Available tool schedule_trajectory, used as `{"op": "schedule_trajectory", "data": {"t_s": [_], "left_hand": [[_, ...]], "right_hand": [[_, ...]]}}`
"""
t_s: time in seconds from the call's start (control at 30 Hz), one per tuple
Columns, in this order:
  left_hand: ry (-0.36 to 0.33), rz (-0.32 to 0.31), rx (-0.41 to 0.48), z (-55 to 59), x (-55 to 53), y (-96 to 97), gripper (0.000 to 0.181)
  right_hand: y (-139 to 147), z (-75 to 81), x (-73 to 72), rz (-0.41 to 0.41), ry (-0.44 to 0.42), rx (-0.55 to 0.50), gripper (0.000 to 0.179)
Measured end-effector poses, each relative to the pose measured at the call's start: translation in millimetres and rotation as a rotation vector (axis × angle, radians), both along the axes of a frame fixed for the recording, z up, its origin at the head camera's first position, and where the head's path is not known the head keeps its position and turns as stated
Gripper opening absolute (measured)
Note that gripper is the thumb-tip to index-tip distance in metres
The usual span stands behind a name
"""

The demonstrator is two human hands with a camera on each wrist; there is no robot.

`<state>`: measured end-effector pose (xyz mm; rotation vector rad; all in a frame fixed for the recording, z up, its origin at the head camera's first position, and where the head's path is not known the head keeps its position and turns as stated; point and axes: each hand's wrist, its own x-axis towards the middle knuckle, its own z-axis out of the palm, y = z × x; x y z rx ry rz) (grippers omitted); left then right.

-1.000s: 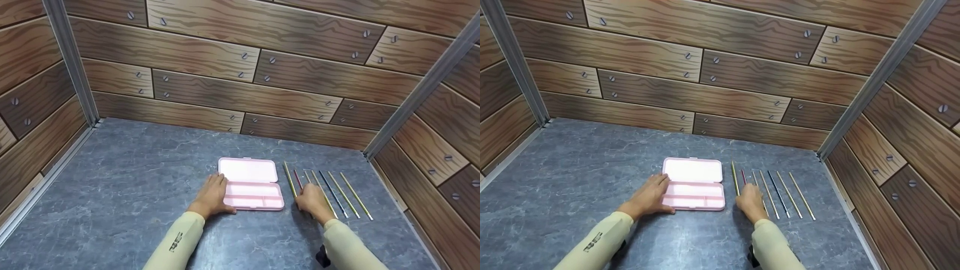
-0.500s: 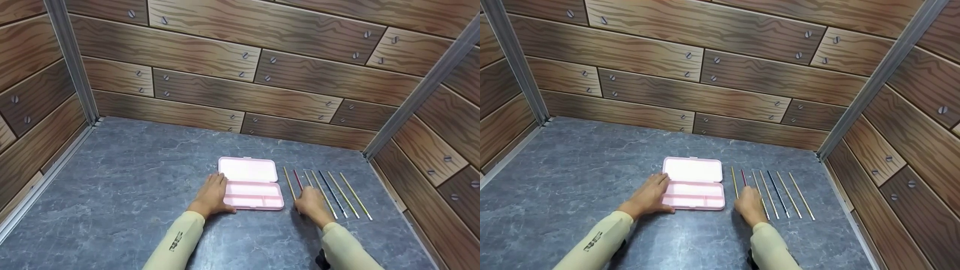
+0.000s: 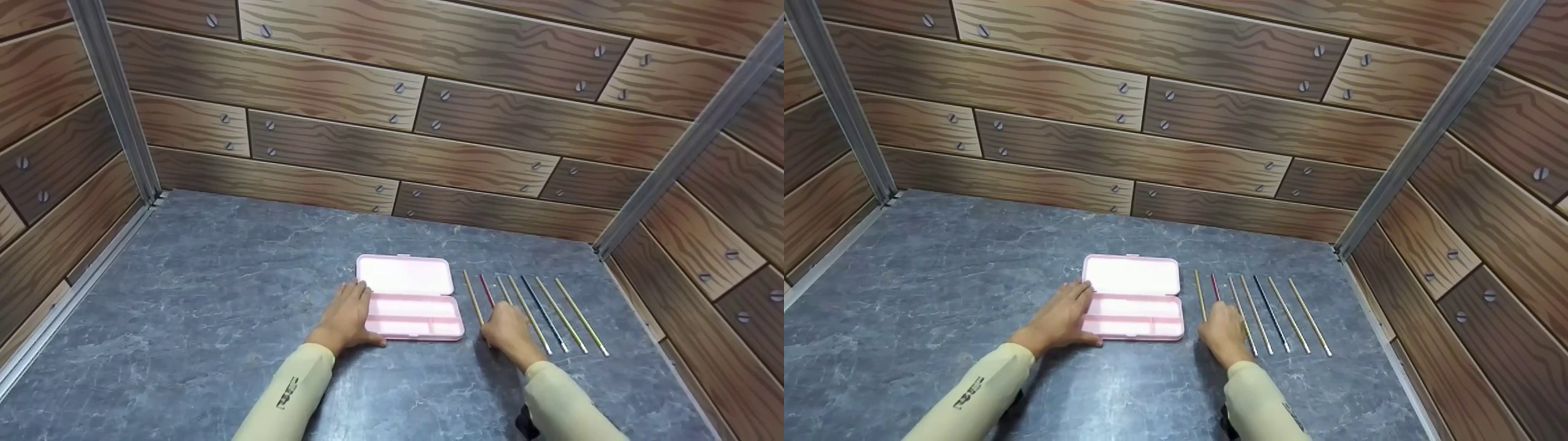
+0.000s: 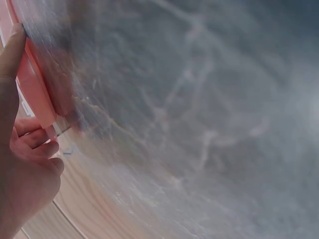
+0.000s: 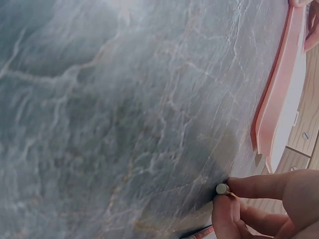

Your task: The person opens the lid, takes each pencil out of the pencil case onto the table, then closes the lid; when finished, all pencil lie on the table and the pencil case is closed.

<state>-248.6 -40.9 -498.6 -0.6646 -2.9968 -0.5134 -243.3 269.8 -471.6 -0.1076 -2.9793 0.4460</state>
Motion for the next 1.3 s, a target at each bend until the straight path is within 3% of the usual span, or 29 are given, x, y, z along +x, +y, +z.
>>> {"op": "schedule_trajectory", "data": {"t_s": [0.3,0.43,0.77,0.9,1.07,1.3], "left_hand": [[0.026,-0.011,-0.011,-0.8,0.9,-0.5,0.106],[0.027,-0.01,-0.024,-1.3,0.5,-0.7,0.107],[0.016,0.013,-0.046,-2.5,0.3,-0.2,0.109],[0.011,0.02,-0.031,-4.2,1.1,-1.7,0.111],[0.024,0.022,-0.005,-6.6,2.7,-4.4,0.117],[0.07,0.058,-0.009,-6.6,3.3,-9.9,0.125]], "right_hand": [[-2,3.2,-0.1,0.017,0.015,0.025,0.021],[-7,9.2,-1.9,0.024,0.057,0.021,0.029],[-29,19.8,-19.0,0.102,0.116,-0.193,0.03],[-34,19.2,-27.1,0.137,0.045,-0.259,0.038],[-37,19.6,-38.6,0.143,-0.087,-0.375,0.076],[-39,18.8,-51.7,0.141,-0.191,-0.484,0.083]]}}
